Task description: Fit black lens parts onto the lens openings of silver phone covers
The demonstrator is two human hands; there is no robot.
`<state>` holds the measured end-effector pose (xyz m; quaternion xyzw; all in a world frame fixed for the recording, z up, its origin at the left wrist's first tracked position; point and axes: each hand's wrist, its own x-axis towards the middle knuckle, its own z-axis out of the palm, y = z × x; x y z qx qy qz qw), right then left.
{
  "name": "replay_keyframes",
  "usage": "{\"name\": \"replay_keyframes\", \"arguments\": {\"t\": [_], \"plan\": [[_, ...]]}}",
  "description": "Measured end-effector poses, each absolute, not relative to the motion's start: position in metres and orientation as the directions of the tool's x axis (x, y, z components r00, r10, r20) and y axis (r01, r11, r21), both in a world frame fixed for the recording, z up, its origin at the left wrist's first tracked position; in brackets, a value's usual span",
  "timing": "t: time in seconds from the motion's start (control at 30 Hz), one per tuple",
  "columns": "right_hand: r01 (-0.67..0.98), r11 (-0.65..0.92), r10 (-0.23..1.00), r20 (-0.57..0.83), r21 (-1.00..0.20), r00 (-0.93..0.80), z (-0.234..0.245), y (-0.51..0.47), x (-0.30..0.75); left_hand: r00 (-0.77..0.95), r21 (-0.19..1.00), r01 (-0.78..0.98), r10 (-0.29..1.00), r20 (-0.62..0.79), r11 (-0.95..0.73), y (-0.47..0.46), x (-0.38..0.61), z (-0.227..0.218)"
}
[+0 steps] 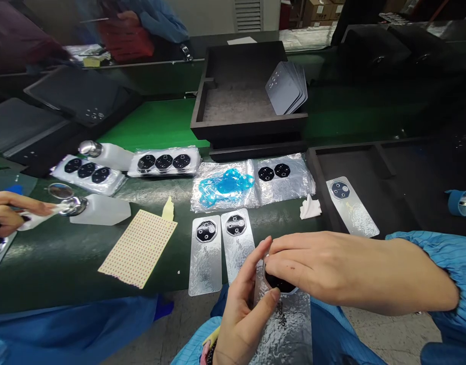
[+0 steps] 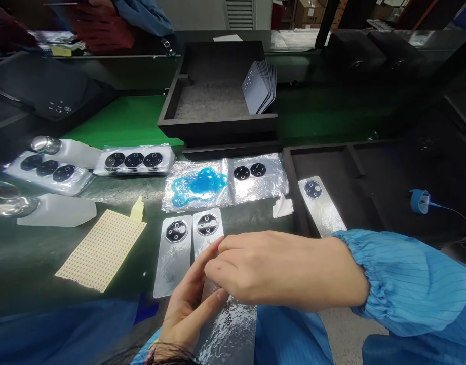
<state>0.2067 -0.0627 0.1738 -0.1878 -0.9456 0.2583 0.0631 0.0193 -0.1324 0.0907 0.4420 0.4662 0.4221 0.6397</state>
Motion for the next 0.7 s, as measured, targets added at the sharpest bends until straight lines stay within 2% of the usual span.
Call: {"name": "replay_keyframes", "arguments": {"t": [0.13, 0.27, 0.4, 0.7], "plan": [[0.321, 0.782, 0.397, 0.031, -0.534, -0.917, 0.173, -0.062, 0.206, 0.112, 0.922, -0.146, 0.932, -0.346, 0.360, -0.134, 0.025, 0.101], [0.313, 0.746, 0.410, 0.035, -0.588, -0.911, 0.174, -0.058, 0.207, 0.121, 0.885, -0.173, 0.901, -0.417, 0.433, -0.132, 0.028, 0.106], [0.328, 0.706, 0.411, -0.014, -0.627, -0.912, 0.175, -0.057, 0.210, 0.134, 0.860, -0.208, 0.884, -0.447, 0.466, -0.132, 0.028, 0.106], [0.359, 0.734, 0.416, -0.037, -0.577, -0.909, 0.175, -0.060, 0.208, 0.131, 0.878, -0.173, 0.894, -0.428, 0.446, -0.135, 0.028, 0.105]]}}
